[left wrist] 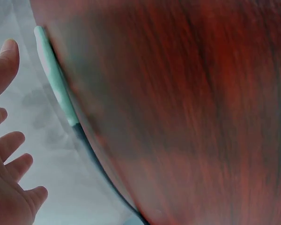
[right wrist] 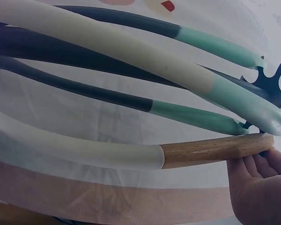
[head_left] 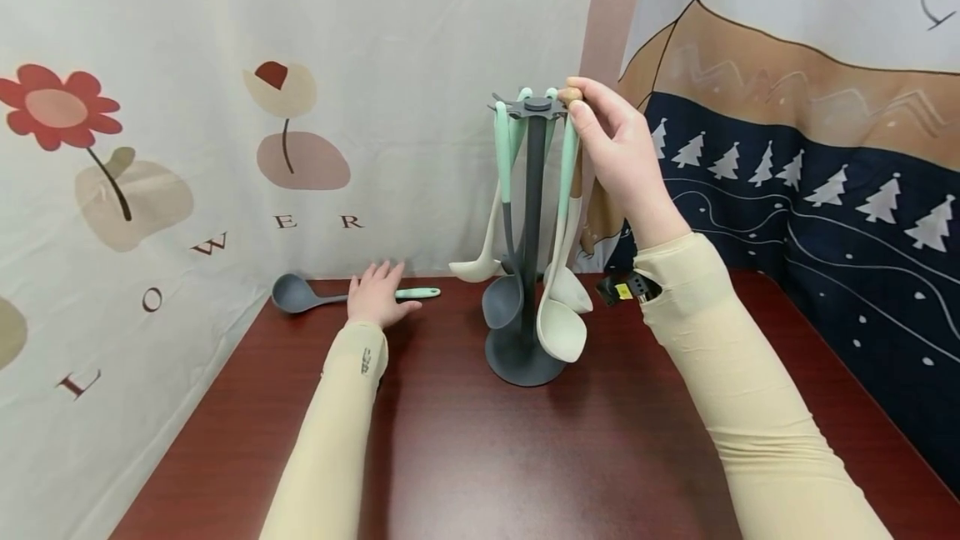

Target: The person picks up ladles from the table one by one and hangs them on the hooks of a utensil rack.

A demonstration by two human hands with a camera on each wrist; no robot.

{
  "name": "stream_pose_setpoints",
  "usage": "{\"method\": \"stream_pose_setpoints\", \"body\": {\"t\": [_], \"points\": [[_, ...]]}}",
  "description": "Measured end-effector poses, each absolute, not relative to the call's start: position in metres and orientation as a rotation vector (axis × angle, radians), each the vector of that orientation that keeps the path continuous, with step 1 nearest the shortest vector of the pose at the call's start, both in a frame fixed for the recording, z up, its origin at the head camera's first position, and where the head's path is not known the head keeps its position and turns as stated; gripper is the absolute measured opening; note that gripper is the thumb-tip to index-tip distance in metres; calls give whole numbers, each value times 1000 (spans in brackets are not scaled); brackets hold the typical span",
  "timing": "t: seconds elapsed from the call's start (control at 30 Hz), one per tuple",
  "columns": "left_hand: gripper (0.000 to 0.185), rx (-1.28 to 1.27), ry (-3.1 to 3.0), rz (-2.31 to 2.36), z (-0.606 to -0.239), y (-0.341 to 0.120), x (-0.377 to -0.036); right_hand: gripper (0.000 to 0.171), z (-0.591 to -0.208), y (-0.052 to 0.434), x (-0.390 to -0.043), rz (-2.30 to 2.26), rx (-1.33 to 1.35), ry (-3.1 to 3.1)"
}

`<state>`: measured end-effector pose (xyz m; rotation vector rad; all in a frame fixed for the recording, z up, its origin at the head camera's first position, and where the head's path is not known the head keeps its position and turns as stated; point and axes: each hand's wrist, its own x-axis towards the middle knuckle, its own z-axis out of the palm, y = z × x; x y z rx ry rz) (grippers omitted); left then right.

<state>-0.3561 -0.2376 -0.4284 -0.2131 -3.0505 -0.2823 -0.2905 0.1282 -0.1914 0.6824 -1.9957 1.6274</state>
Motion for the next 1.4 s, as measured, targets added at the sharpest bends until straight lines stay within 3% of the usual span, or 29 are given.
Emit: {"method": "stream_pose_setpoints", "body": {"t": [0.77, 1.4], "points": [[78, -267, -3138, -244, -448, -233, -367, 41, -191, 128, -290, 1627, 672, -1996], [19, -260, -3131, -153, -443, -230, -364, 41, -191, 128, -290, 1610, 663, -2005]]}}
